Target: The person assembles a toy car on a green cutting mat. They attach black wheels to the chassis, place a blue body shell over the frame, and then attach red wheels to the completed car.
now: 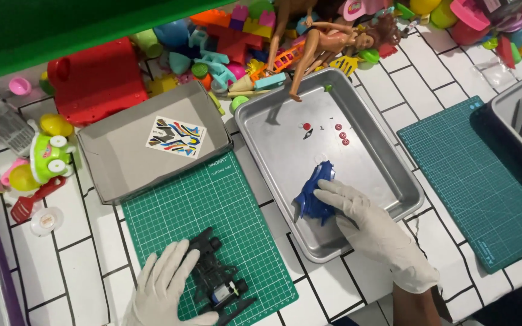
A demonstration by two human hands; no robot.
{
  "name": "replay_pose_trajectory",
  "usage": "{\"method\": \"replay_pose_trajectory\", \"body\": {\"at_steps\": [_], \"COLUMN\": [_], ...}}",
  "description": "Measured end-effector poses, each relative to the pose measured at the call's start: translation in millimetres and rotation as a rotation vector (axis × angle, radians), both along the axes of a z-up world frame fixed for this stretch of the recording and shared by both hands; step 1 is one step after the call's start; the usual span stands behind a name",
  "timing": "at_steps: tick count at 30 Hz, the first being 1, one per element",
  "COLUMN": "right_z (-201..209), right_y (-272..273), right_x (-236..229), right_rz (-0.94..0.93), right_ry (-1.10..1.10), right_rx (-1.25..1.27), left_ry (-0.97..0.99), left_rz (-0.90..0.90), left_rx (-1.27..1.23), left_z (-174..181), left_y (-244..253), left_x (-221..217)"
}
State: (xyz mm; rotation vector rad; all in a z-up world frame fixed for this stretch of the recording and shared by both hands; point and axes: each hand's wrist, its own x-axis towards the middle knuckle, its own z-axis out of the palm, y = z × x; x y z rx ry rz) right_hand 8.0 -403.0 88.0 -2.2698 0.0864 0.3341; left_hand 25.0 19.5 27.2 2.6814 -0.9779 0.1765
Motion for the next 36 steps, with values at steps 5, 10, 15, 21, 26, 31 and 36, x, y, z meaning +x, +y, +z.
{"method": "replay_pose_trajectory", "body": {"at_steps": [5,10,15,21,26,31,36], "right_z": [43,13,26,46,41,10,57], "right_y": [35,47,35,75,72,53,80], "right_x": [7,6,6,18,18,7,-11], "right_rz": [-0.373,-0.304,-0.252,-0.393,-0.404,-0.489,-0.614], "right_ry": [0.144,0.135,-0.026,0.114,0.129,-0.066,-0.065], "right_rx": [-0.091,-0.258,-0.453,-0.384,-0.358,-0.152,-0.008], "left_ry": [-0.121,-0.175,0.356,0.449,0.262,0.280,0.362], "left_rz": [0.299,0.505,0.472,0.295,-0.077,-0.197,-0.232], "left_rx": [0.306,0.699,0.502,0.135,-0.003,-0.075,-0.171], "left_z": [-15,-6,11,41,40,8,7], "left_y": [-6,-18,-3,23,19,13,24], "left_x": [-12,-29,-41,-15,29,52,60]}}
